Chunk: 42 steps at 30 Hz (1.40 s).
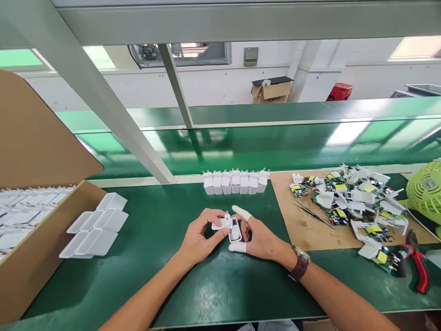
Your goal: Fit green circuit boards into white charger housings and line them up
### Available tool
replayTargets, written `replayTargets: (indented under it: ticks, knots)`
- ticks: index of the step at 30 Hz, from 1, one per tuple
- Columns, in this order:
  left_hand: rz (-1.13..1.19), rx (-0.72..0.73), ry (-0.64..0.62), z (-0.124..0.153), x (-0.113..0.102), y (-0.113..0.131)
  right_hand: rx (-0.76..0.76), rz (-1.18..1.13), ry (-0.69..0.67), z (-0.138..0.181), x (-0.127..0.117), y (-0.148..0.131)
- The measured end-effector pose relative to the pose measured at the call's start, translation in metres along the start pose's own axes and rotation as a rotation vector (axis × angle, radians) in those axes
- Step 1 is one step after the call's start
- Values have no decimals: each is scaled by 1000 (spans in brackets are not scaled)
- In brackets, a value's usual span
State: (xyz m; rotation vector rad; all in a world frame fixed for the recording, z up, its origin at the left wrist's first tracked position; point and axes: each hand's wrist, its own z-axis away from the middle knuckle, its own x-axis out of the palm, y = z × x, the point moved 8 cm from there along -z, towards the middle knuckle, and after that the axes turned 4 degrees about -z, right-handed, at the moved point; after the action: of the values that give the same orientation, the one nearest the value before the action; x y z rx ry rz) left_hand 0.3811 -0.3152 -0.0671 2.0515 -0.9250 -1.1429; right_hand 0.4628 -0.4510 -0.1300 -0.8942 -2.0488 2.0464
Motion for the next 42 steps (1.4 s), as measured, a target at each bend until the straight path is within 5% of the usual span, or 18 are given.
replayTargets:
  ticks: [7, 21, 25, 32, 42]
  knots:
    - [-42, 148, -467, -2, 18, 23, 96, -134, -15, -2, 0, 0]
    - [-313, 15, -776, -23, 18, 53, 32, -202, -34, -2, 0, -7]
    - [-219, 29, -630, -30, 21, 47, -2, -162, -28, -2, -1, -7]
    - [-407, 315, -313, -23, 24, 59, 24, -115, -27, -2, -4, -8]
    - [-367, 97, -364, -10, 25, 42, 4, -75, -36, -1, -2, -7]
